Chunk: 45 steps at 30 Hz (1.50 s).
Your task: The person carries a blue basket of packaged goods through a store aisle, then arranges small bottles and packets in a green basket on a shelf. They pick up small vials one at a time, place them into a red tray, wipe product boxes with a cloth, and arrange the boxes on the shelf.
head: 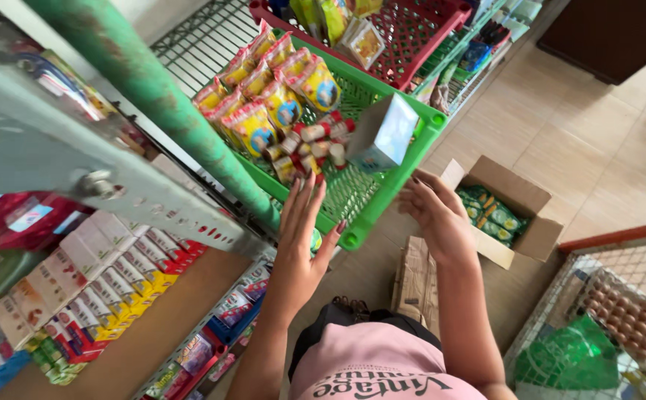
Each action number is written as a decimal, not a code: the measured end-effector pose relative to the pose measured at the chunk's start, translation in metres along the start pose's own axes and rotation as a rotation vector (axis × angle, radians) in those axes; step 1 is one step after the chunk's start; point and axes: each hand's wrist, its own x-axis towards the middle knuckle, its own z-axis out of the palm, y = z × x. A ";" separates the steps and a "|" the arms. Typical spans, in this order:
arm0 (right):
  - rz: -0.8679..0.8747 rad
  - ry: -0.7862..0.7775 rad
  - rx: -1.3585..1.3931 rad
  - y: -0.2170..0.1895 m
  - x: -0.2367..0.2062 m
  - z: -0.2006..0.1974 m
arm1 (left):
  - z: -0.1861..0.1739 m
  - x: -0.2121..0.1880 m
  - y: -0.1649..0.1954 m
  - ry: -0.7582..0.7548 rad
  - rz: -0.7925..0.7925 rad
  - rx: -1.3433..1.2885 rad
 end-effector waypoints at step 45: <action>-0.627 -0.194 -1.788 -0.110 -0.010 0.037 | 0.037 0.036 -0.046 0.016 0.087 -0.027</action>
